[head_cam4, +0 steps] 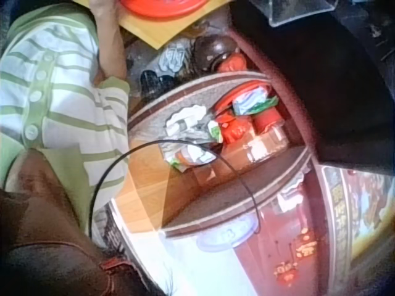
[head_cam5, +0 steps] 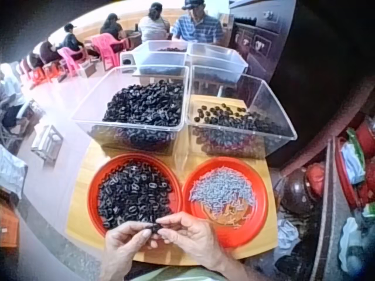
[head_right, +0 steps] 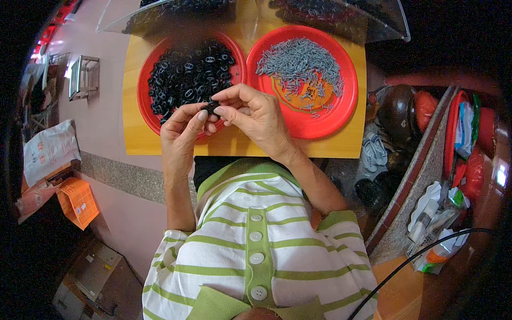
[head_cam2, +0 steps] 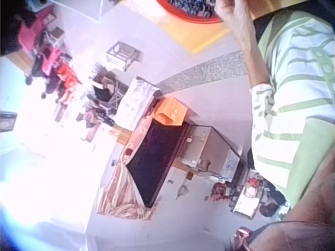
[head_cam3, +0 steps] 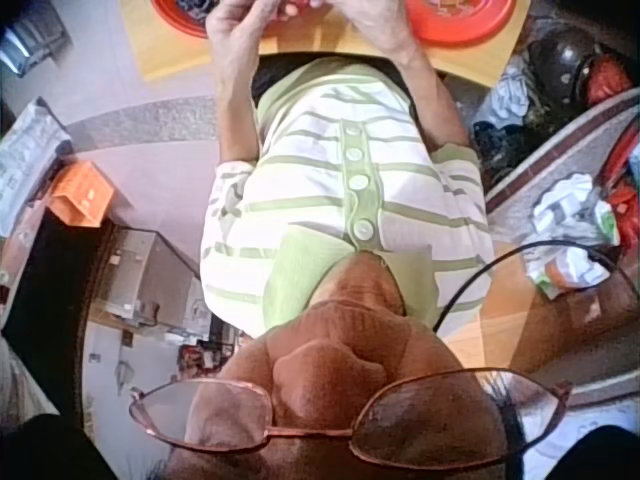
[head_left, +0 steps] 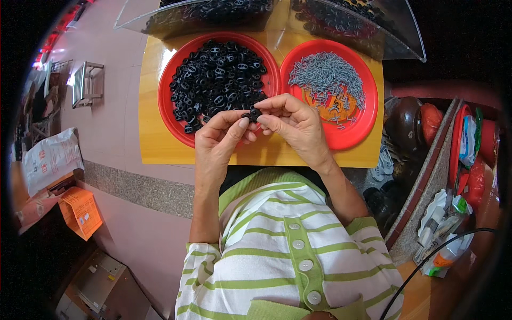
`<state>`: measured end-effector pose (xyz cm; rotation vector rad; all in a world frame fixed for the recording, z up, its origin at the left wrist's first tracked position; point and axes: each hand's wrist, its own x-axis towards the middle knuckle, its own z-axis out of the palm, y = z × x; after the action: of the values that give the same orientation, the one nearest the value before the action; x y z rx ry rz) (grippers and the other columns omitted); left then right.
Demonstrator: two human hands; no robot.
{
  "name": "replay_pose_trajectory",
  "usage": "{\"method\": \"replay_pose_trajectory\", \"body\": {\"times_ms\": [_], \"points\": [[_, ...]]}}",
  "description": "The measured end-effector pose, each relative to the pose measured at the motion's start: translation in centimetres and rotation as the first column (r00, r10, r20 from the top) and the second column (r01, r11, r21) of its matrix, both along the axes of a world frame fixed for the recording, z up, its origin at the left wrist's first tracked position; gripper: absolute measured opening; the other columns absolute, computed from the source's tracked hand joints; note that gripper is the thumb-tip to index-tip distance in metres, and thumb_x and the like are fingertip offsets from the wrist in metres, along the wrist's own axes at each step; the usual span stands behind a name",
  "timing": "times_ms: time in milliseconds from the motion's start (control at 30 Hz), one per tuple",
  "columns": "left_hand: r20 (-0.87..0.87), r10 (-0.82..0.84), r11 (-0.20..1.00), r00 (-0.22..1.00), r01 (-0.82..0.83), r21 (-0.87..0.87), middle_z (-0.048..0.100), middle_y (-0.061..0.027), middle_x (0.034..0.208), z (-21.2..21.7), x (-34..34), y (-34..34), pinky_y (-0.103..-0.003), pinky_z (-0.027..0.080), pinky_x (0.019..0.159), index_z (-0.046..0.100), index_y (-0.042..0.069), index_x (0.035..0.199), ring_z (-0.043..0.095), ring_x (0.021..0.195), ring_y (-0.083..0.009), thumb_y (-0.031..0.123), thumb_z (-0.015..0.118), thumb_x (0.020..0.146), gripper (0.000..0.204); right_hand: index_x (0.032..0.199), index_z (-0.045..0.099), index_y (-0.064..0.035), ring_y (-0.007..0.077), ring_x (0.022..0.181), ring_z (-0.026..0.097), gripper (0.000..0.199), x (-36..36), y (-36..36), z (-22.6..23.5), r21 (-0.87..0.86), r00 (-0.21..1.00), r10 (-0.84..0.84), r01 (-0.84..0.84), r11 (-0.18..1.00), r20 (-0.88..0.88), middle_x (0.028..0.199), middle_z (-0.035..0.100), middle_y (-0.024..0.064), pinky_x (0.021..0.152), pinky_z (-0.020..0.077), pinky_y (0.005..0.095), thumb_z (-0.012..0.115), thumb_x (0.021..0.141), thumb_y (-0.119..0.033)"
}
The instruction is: The person repeatedly picks a black plastic keyring from a red bowl and a metal nail from a second red bowl, then inserts the nail into the keyring by hand. The assembled units are placed back into the keyring bowl. The process continues in a repetitive loop throughout the clip.
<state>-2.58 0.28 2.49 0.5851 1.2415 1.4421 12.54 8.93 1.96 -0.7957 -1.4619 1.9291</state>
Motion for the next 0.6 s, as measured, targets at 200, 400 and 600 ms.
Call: {"method": "replay_pose_trajectory", "body": {"times_ms": [200, 400, 600], "points": [[0.025, 0.018, 0.999, 1.000, -0.017, -0.027, 0.066, -0.0092, 0.086, -0.1, 0.0, 0.1, -0.022, 0.051, 0.068, 0.060, -0.005, 0.103, 0.063, 0.073, -0.0119, 0.006, 0.058, 0.090, 0.017, 0.104, 0.061, 0.0006, 0.0050, 0.074, 0.059, 0.018, -0.5, -0.4, -0.4, 0.037, 0.998, -0.062, 0.063, 0.997, -0.033, 0.087, 0.065, 0.0032, 0.066, 0.0497, 0.0189, 0.062, 0.087, -0.005], [0.038, 0.020, 1.000, 0.999, -0.020, 0.012, 0.067, -0.0095, 0.086, -0.2, 0.3, 0.2, -0.021, 0.051, 0.067, 0.062, -0.005, 0.102, 0.063, 0.073, -0.0115, 0.005, 0.058, 0.090, 0.016, 0.102, 0.060, 0.0017, 0.0049, 0.075, 0.059, 0.015, -0.9, -1.0, -0.4, 0.095, 0.993, -0.111, 0.113, 0.989, -0.030, 0.087, 0.062, 0.0034, 0.066, 0.0498, 0.0192, 0.061, 0.087, -0.002], [0.004, 0.044, 0.999, 0.999, -0.044, 0.004, 0.066, -0.0083, 0.082, -0.9, 0.8, 0.3, -0.022, 0.050, 0.064, 0.062, -0.004, 0.102, 0.062, 0.069, -0.0112, 0.005, 0.059, 0.089, 0.016, 0.103, 0.058, 0.0038, 0.0068, 0.075, 0.059, 0.014, -1.3, -1.9, -1.4, -0.046, 0.978, -0.153, 0.148, 0.988, -0.139, 0.088, 0.059, 0.0033, 0.068, 0.0503, 0.0206, 0.057, 0.089, 0.001]]}}
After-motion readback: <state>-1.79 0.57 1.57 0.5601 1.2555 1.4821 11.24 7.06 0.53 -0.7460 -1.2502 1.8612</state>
